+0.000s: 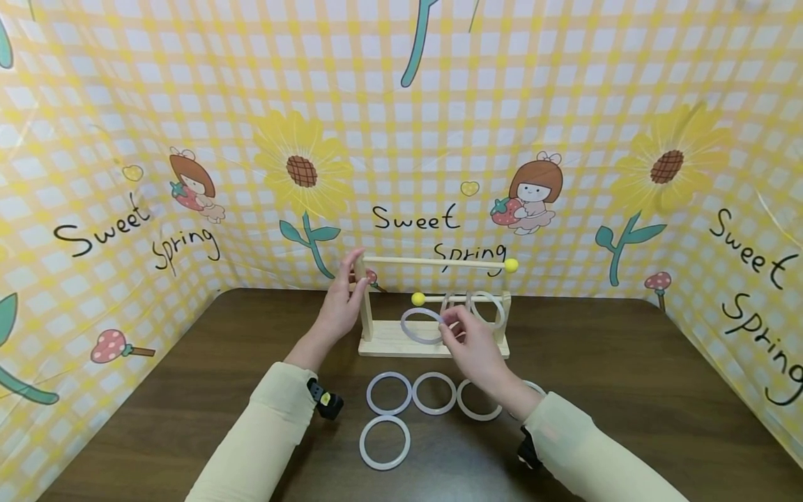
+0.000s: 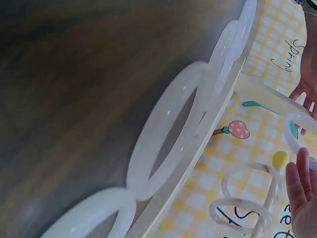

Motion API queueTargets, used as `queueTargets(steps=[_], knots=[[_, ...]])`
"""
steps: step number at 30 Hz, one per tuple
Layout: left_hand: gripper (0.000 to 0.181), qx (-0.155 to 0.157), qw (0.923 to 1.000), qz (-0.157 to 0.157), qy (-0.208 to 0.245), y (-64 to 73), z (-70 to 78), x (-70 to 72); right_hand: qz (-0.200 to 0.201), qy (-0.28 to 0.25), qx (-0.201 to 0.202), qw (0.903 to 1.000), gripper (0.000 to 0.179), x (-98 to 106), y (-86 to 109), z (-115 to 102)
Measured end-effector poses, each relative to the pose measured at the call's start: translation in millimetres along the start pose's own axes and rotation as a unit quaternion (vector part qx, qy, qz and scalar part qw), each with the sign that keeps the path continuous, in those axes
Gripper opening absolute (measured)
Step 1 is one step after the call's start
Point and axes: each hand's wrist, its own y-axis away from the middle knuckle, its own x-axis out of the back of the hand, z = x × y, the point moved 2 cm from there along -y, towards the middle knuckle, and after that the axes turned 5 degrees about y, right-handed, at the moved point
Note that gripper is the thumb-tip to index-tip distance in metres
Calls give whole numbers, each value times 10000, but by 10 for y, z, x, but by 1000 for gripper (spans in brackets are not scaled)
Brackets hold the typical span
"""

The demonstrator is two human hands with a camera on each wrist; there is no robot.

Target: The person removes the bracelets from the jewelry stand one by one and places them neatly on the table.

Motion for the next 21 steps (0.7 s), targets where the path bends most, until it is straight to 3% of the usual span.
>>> queueTargets(steps=[12,21], knots=[[53,48,10000,-64,38,-5,-6,6,-13,493,791,9956,13,176,80,8],[52,72,10000,-57,-16,-8,-13,-1,-302,643,947,9930,17,264,136,25]])
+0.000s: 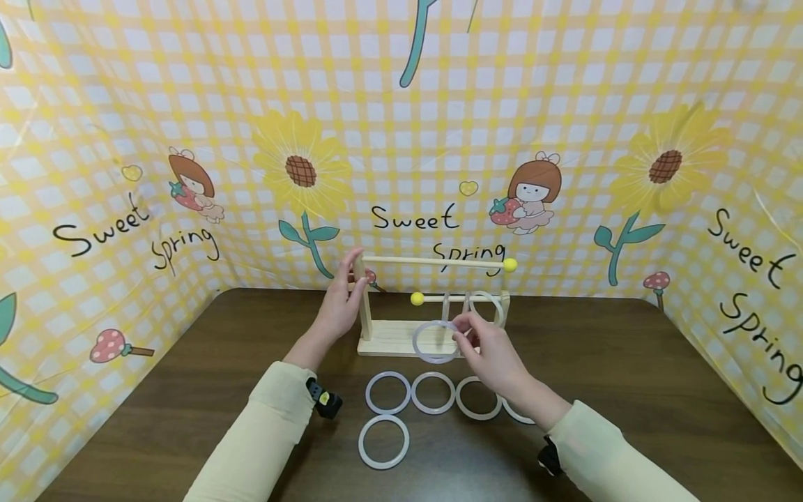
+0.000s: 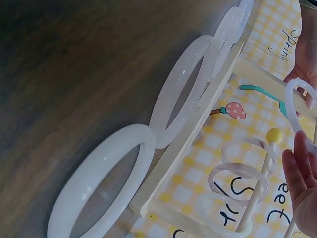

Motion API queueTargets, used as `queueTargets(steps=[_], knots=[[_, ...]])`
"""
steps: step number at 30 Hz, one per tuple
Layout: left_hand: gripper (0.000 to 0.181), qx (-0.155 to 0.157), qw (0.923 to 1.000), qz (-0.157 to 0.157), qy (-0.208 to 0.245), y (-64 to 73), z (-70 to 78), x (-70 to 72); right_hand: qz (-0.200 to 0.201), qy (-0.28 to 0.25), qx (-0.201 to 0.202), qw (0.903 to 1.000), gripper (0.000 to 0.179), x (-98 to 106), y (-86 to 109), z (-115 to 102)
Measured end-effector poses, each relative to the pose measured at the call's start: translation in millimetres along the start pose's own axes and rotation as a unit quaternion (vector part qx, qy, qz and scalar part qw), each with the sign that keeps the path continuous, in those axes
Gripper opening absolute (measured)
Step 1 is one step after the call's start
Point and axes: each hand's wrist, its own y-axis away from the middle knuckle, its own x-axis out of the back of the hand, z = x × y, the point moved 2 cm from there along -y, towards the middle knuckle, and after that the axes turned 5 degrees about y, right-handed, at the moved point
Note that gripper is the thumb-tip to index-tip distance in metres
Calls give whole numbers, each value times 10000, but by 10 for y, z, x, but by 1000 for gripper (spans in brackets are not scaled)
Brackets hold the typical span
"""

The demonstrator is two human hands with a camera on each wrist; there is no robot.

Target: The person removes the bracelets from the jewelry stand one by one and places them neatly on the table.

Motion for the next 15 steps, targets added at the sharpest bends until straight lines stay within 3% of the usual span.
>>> queueTargets(steps=[15], knots=[[53,-72,10000,19,30,1,-3,-8,-830,78,-13,9965,17,4,146,30]])
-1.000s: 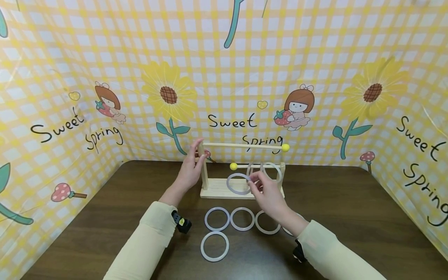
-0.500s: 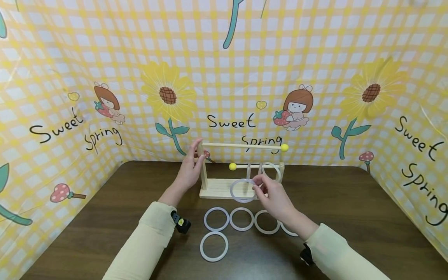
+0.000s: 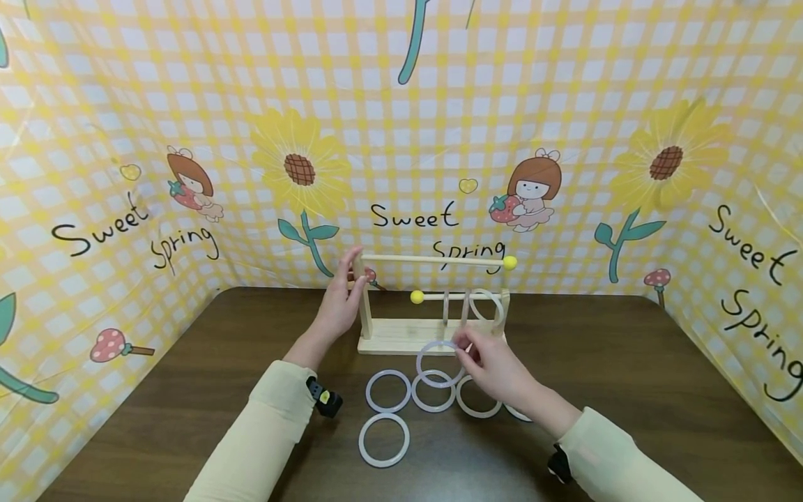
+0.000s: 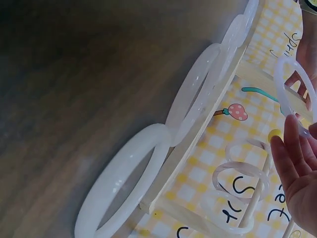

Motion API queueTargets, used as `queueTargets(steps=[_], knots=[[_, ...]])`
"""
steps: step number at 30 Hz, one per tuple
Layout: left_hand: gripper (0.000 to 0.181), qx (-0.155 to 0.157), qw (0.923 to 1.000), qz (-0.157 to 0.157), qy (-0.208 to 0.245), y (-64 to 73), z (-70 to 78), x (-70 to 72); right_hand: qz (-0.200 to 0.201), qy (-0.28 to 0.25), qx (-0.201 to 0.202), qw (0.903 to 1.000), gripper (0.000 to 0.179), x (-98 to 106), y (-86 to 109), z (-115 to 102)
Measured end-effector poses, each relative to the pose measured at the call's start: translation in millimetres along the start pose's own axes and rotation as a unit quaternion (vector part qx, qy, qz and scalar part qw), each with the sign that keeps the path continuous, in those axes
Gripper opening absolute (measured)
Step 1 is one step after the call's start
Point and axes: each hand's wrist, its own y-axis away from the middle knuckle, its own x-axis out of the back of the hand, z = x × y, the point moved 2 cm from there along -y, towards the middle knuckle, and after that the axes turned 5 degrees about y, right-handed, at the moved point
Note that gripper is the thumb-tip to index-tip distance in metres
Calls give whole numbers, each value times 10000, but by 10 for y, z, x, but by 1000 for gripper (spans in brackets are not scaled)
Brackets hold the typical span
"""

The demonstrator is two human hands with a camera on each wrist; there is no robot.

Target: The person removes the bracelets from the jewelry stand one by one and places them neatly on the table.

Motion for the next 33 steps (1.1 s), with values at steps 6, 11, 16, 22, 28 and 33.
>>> queueTargets(steps=[6,11,16,22,28,33], knots=[[51,-37,10000,-39,0,1,-2,-4,-421,-62,135,9990,15,-23,43,-22],[50,-68,10000,-10,-4,1,-14,-8,-808,-228,159,9963,14,-44,85,-45],[50,-80,10000,-4,-29,-1,-17,-2,-1368,-342,112,9900,12,-55,115,-81],[50,-97,10000,-14,-8,-5,-14,0,-2054,-548,-14,9771,8,-71,145,-102],[51,-88,10000,-12,6,-3,-19,-3,-2484,-760,-104,9656,8,-104,176,-105],[52,-57,10000,-21,-35,-1,-15,-4,-2647,-811,-249,9606,8,-127,181,-102]])
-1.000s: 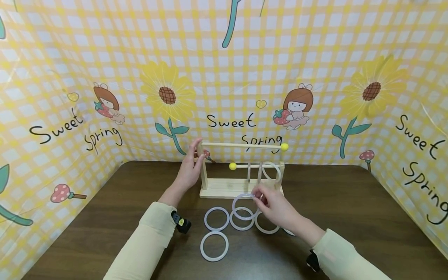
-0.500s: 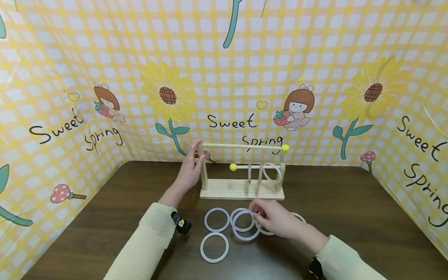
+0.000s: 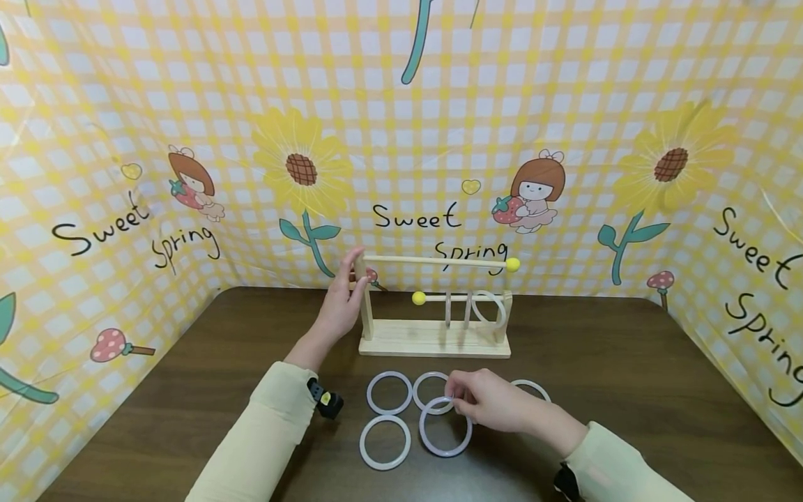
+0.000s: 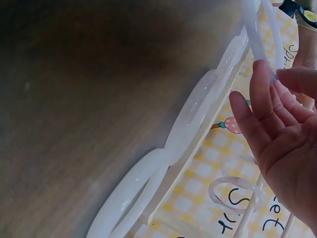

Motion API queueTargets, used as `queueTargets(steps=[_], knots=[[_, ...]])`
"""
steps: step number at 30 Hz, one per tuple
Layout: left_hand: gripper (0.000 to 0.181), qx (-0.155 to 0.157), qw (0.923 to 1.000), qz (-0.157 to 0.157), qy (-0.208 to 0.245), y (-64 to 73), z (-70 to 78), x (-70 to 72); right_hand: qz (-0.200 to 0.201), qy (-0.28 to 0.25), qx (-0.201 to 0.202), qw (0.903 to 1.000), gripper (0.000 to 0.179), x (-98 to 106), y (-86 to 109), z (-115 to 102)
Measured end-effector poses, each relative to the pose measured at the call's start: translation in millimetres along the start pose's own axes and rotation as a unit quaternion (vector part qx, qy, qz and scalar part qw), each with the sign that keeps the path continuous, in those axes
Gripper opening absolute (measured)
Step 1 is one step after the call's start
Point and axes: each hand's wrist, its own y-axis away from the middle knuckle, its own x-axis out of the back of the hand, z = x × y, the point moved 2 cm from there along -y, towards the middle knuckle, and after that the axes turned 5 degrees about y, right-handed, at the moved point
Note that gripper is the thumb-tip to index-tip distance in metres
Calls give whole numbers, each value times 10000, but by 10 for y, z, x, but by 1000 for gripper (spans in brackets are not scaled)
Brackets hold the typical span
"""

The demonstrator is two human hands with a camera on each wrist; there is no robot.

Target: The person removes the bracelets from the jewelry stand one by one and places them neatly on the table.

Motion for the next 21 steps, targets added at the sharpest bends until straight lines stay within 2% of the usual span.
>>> queueTargets(steps=[7,16,21], knots=[[52,36,10000,-16,13,10,22,5,-139,-115,65,9998,8,-56,-6,-3],[53,-44,10000,32,53,15,26,6,-370,-314,-124,9987,12,-145,-19,45],[52,0,10000,-3,43,5,25,8,-375,-201,-22,9991,13,-163,-20,51]])
